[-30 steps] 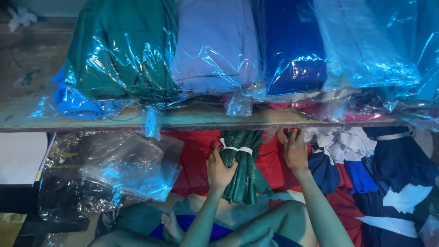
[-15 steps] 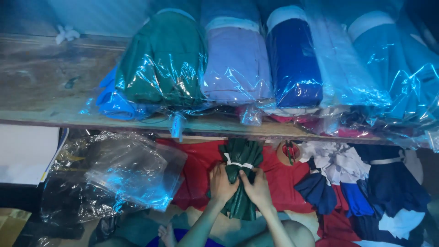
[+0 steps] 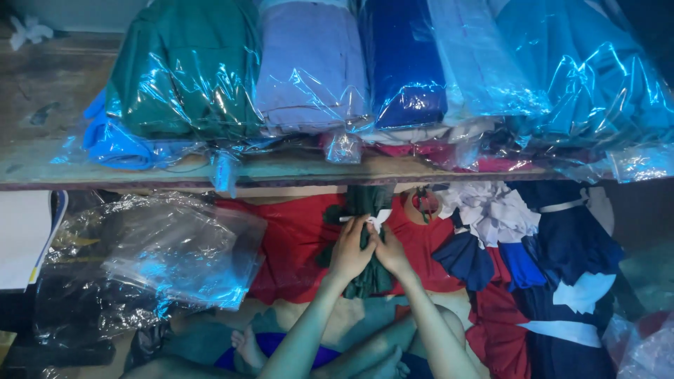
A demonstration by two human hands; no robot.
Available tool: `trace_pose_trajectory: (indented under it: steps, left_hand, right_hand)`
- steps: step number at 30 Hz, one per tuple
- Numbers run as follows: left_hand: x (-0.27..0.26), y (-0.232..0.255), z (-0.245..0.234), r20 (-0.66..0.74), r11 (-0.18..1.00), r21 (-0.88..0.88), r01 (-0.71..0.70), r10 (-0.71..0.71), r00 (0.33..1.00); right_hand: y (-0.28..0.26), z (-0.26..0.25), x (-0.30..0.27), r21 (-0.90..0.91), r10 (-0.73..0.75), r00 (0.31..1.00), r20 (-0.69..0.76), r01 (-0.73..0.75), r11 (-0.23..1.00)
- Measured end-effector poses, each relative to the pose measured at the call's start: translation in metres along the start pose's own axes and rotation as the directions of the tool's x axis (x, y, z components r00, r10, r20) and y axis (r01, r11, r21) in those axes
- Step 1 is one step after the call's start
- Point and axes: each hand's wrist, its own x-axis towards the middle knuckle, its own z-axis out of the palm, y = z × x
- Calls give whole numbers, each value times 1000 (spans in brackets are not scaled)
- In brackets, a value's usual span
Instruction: A person folds a green fabric and carefully inserts it into a plastic sleeve for packaging.
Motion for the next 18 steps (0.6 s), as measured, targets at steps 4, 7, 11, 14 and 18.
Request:
trace_pose_trajectory:
  steps: [4, 7, 11, 14, 18]
  left_hand:
    - [-22, -16, 6, 62, 999, 33, -15, 13, 998]
    - [-5, -28, 13, 127, 986, 70, 149, -156, 979]
    - [-3, -18, 19, -3, 983, 105, 148, -148, 989]
    - [-10, -25, 35, -120, 990, 38, 139, -134, 984]
    - [-19, -27, 41, -134, 981, 190, -25, 51, 990]
  right_hand:
    - [59, 19, 24, -164, -160, 977, -138, 137, 977]
    - [45, 14, 18, -55, -322, 886, -335, 322, 945]
    - [45, 10, 27, -71, -393, 752, -529, 422, 904]
    - [39, 0, 46, -176, -409, 830, -379, 369, 913]
    - [43, -12, 68, -195, -385, 885, -261, 342, 919]
